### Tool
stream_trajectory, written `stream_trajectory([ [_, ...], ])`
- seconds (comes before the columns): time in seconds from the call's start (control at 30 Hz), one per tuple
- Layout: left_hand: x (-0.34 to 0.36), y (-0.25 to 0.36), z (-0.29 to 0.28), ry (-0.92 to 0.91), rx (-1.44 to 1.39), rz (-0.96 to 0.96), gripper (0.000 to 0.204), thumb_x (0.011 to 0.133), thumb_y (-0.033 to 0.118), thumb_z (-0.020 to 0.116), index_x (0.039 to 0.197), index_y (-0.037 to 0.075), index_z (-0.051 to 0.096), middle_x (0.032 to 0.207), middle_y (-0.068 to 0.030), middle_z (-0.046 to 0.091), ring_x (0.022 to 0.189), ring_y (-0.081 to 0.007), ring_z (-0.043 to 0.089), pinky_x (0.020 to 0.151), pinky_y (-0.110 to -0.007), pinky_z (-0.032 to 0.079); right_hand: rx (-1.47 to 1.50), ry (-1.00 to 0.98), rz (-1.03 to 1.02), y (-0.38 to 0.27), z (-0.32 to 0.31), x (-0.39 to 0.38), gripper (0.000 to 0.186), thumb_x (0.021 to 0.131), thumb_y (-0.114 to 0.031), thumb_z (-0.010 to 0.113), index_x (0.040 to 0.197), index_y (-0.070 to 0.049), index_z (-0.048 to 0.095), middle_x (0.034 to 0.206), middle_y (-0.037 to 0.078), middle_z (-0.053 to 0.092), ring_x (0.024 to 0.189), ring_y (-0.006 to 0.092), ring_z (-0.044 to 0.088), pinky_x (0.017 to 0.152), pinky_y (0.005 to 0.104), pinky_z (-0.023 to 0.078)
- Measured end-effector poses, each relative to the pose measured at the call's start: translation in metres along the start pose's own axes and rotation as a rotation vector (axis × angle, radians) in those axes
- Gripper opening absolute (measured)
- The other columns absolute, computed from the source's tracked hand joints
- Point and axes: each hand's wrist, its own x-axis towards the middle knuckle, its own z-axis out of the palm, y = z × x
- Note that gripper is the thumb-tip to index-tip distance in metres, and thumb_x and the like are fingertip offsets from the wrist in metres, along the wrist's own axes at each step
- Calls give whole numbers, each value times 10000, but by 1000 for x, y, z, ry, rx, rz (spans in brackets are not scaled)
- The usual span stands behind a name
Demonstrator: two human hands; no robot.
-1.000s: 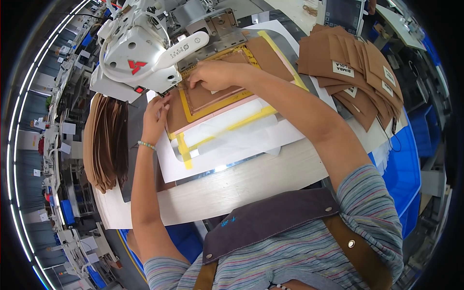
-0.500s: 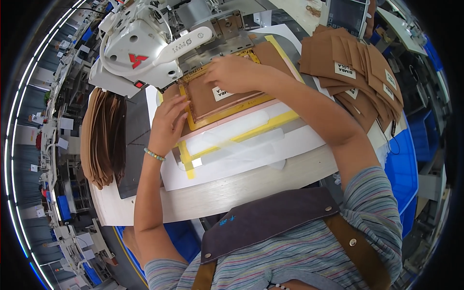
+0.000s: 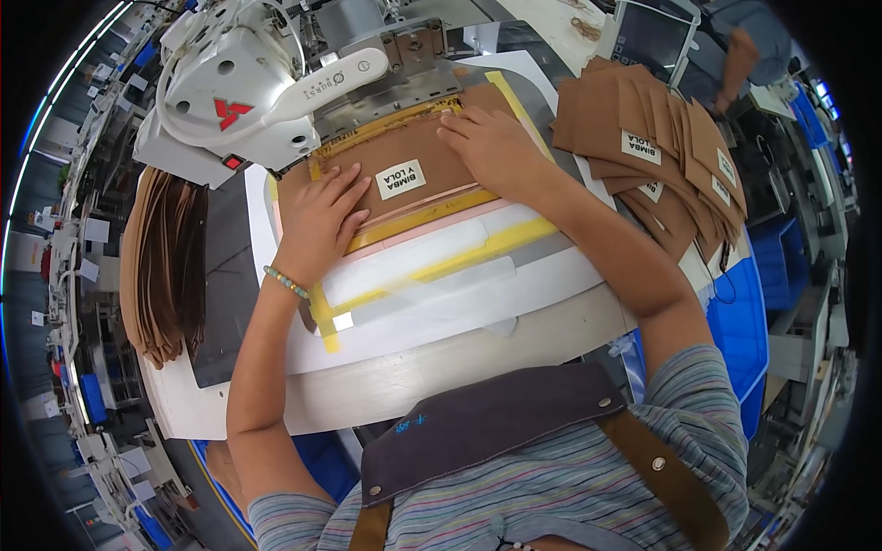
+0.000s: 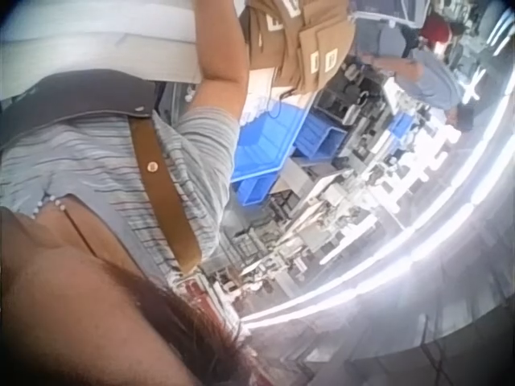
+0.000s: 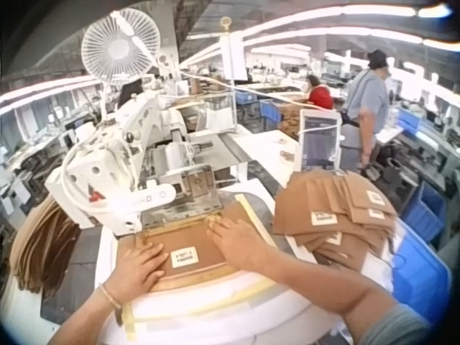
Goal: Sewing small white labels onto brown leather panels using an industrial sewing machine and a specialized frame template.
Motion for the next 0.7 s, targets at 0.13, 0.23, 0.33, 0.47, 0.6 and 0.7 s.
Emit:
stream_trajectory([
  [0.13, -3, 2, 0, -14, 30, -23, 488, 1037, 219, 655, 1505, 96, 590, 1624, -73, 519, 1477, -357, 479, 1182, -464, 401, -4, -41, 9, -3, -6, 2, 416, 931, -73, 645, 1345, -47, 673, 1495, 69, 626, 1345, 247, 559, 1036, 397, 512],
  [0.23, -1, 2, 0, 32, 45, -7, 471, 1038, 280, 655, 1476, 111, 619, 1580, -80, 566, 1432, -369, 521, 1158, -463, 419, -44, -64, -9, 0, -5, 3, 426, 926, -83, 651, 1350, -49, 669, 1485, 66, 628, 1327, 249, 562, 1028, 395, 517],
  [0.33, -1, 3, -2, 3, 41, -45, 487, 1039, 234, 657, 1501, 98, 589, 1605, -75, 538, 1462, -374, 491, 1176, -476, 405, -14, -19, -41, 0, -5, 6, 422, 926, -91, 656, 1345, -46, 674, 1465, 62, 637, 1310, 245, 567, 1027, 386, 518],
  [0.47, -5, -1, 0, 19, 23, -37, 482, 1034, 237, 665, 1488, 91, 596, 1581, -90, 555, 1430, -391, 515, 1168, -486, 410, -12, -45, -36, -4, -5, 10, 396, 930, -104, 660, 1319, -38, 691, 1383, 55, 663, 1258, 233, 585, 999, 380, 523],
  [0.6, -6, 1, 1, 72, 58, -33, 441, 1024, 257, 669, 1421, 68, 645, 1518, -98, 607, 1390, -379, 549, 1127, -476, 446, -47, 31, -81, -6, 0, 11, 380, 934, -119, 663, 1302, -31, 699, 1305, 51, 683, 1189, 232, 604, 965, 383, 531],
  [0.7, -6, 2, -1, 81, 41, -42, 429, 1023, 255, 671, 1407, 64, 651, 1512, -102, 610, 1385, -379, 551, 1122, -472, 453, -33, 47, -95, -6, 1, 14, 387, 927, -129, 677, 1300, -26, 698, 1302, 56, 685, 1166, 235, 612, 953, 378, 538],
])
